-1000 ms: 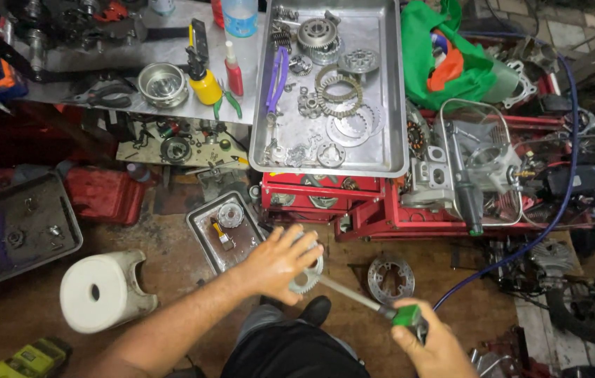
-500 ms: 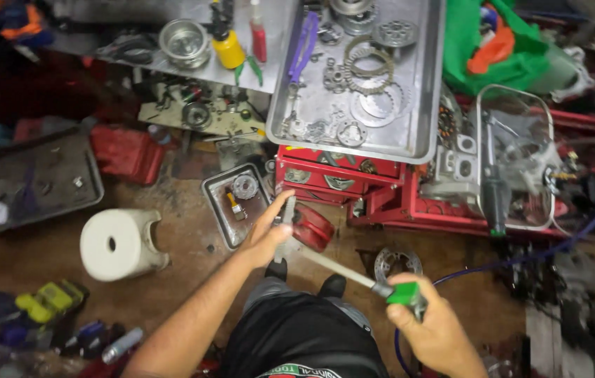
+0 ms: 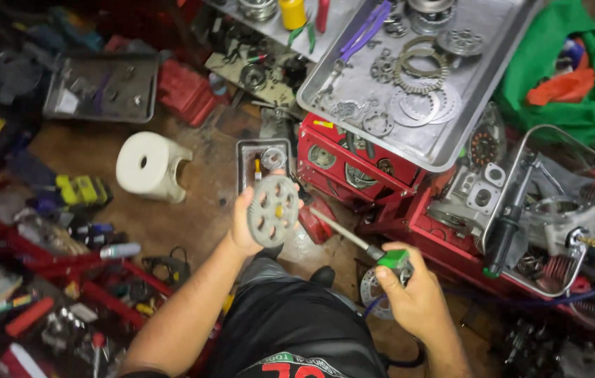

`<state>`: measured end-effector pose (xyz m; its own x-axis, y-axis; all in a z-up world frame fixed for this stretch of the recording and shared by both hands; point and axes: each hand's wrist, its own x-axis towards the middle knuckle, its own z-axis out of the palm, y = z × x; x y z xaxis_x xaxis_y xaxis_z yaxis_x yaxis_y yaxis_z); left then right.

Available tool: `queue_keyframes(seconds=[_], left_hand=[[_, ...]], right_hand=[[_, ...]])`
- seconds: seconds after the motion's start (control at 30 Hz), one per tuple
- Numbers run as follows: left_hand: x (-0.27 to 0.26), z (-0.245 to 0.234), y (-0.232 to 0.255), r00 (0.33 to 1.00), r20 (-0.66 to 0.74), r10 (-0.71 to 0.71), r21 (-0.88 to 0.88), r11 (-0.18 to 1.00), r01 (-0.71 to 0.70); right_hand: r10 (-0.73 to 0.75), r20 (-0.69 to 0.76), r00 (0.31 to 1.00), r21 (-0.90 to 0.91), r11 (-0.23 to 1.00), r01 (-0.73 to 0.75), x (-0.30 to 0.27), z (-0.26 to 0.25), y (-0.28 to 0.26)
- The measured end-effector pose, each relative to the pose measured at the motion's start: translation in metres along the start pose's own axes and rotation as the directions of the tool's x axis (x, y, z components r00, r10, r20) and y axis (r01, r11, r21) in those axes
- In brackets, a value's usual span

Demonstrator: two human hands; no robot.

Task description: The person cleans a circular metal mechanical part by scrubbing it with a brush in a metal tray filled with liquid. They then use a green air blow gun to dry the part and inspect it before repeating the process with another similar component.

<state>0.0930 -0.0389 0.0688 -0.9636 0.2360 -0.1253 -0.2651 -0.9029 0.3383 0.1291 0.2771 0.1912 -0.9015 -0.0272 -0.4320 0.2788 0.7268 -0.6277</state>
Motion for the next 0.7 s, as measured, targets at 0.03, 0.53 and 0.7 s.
queue_keyframes(seconds=[0.03, 0.53, 0.7], left_hand=[[-0.005, 0.008, -0.003, 1.0, -0.011, 0.018, -0.002, 1.0, -0.018], [-0.063, -0.011, -0.016, 0.955, -0.139, 0.261, -0.032, 0.963, -0.268], [-0.07, -0.054, -0.025, 0.906, -0.361, 0.22, -0.084, 0.96, -0.267]], right_hand=[[-0.011, 0.016, 1.0, -0.007, 1.0, 0.011, -0.002, -0.002, 0.007], [-0.522, 0.117, 0.845, 0.135, 0.851, 0.508, -0.034, 0.009, 0.042], [-0.313, 0.176, 0.933, 0.017, 0.949, 0.315, -0.023, 0.026, 0.034]])
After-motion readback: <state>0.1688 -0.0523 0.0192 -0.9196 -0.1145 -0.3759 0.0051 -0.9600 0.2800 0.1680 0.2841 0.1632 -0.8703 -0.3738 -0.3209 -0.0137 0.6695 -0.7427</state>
